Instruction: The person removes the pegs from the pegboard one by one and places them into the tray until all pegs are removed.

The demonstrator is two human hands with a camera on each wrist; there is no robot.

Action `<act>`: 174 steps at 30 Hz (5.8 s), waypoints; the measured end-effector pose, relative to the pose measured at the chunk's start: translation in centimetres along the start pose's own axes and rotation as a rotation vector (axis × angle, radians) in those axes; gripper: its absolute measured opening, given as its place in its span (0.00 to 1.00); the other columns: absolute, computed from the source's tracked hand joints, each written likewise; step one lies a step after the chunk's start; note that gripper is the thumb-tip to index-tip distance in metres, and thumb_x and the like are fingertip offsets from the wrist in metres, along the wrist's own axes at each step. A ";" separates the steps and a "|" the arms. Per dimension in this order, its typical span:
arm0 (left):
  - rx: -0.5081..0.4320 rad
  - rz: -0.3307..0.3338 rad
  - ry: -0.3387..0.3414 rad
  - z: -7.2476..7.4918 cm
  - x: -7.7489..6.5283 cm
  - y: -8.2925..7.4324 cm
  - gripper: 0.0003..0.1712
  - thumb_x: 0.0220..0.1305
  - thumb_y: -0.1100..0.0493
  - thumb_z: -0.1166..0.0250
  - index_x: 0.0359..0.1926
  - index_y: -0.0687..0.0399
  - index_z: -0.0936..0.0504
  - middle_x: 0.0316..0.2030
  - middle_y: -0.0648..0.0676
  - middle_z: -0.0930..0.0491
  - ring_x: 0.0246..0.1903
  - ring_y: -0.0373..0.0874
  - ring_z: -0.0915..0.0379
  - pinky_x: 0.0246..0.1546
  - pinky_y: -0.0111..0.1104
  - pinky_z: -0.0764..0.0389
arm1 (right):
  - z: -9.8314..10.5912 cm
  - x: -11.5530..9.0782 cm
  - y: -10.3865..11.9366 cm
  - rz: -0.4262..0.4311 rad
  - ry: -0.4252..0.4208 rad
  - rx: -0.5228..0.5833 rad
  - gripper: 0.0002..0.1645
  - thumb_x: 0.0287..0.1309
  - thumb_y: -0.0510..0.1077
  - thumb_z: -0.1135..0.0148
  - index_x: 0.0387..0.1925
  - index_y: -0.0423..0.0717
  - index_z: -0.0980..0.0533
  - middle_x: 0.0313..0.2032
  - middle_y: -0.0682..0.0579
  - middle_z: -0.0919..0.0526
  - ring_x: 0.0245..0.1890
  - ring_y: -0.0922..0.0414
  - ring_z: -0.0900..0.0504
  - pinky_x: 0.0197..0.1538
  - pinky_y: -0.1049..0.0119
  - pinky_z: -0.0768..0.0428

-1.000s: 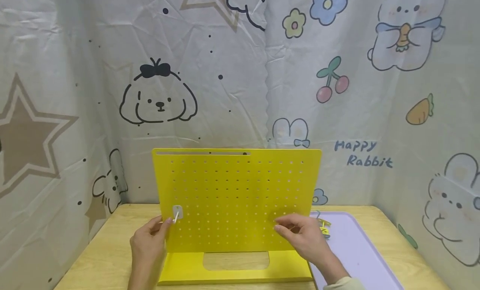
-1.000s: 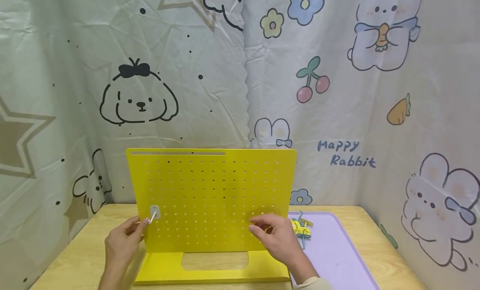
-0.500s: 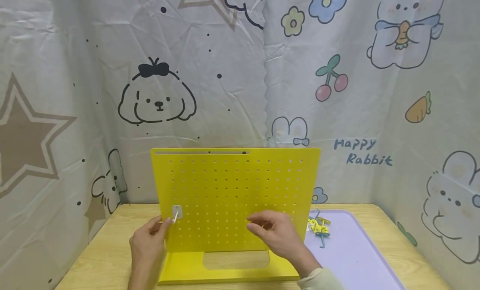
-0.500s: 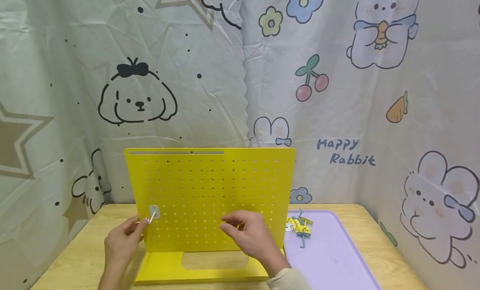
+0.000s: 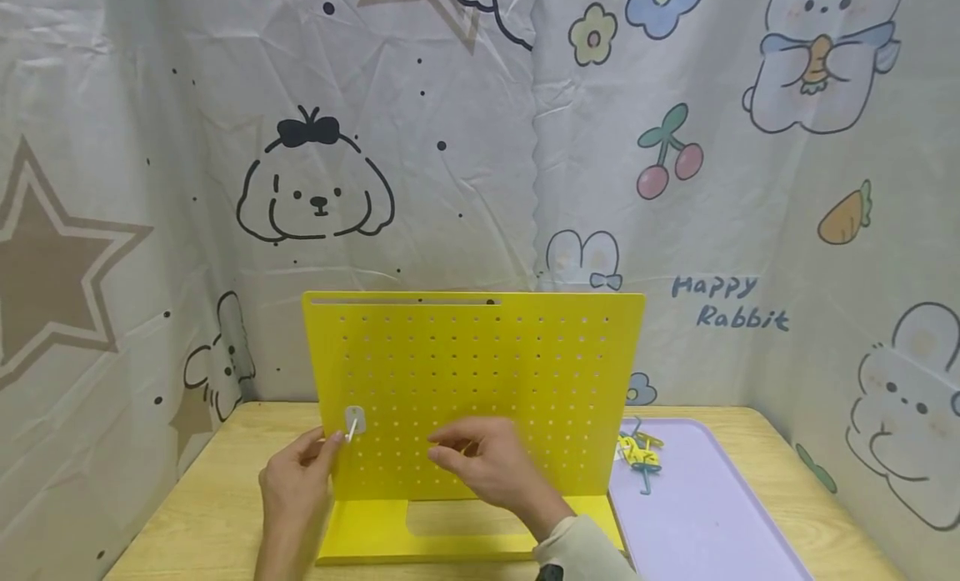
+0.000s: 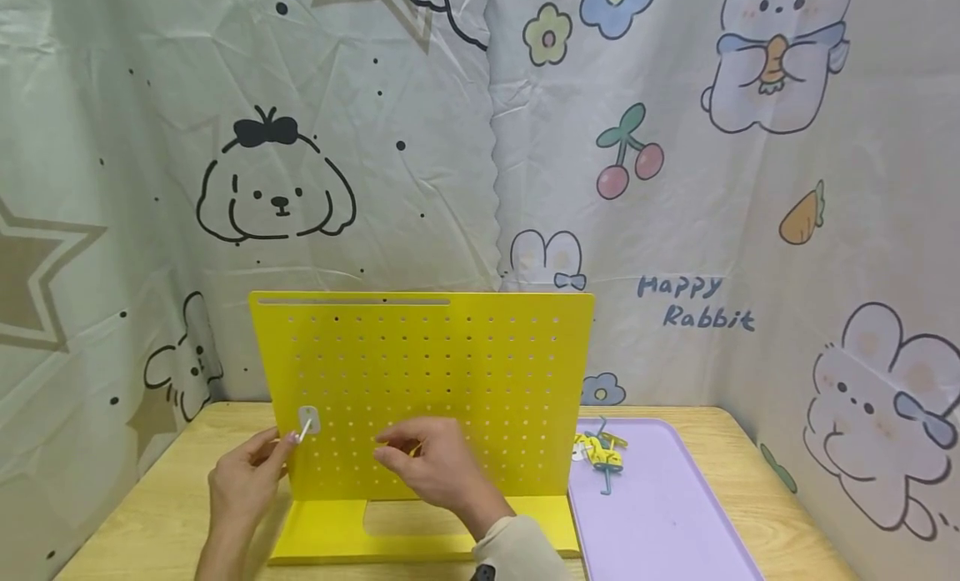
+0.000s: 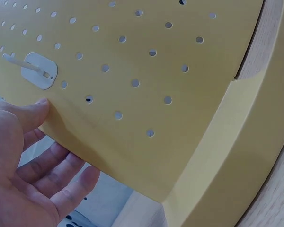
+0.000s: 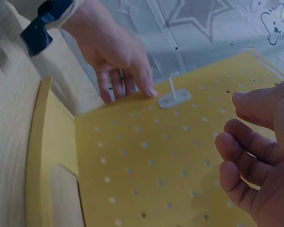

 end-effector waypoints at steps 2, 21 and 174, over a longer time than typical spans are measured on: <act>0.005 -0.007 -0.006 -0.1 0.0 0.0 0.30 0.69 0.41 0.36 0.56 0.62 0.17 0.40 0.60 0.14 0.41 0.57 0.19 0.46 0.51 0.21 | -0.8 0.4 0.1 -0.002 0.008 0.016 0.08 0.65 0.45 0.33 0.42 0.48 0.13 0.37 0.59 0.13 0.34 0.62 0.17 0.38 0.65 0.17; 0.031 -0.052 -0.036 0.1 0.0 0.4 0.28 0.67 0.42 0.34 0.53 0.61 0.15 0.35 0.56 0.12 0.35 0.51 0.16 0.43 0.50 0.20 | -7.7 4.4 1.1 -0.028 0.007 0.000 0.09 0.61 0.42 0.29 0.42 0.43 0.13 0.27 0.65 0.18 0.27 0.71 0.23 0.31 0.76 0.22; -0.001 -0.014 -0.032 -0.2 0.0 -0.1 0.30 0.67 0.40 0.35 0.55 0.60 0.15 0.38 0.58 0.13 0.38 0.54 0.18 0.44 0.49 0.19 | 19.9 -10.9 -14.9 -0.577 -0.235 -0.523 0.15 0.63 0.41 0.35 0.45 0.33 0.17 0.42 0.40 0.14 0.43 0.44 0.16 0.44 0.47 0.18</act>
Point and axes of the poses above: each hand's wrist, its own x-axis towards the middle knuckle, its own z-axis out of the back of the hand, y = z × x, the point moved 2 cm from there along x, towards the middle knuckle
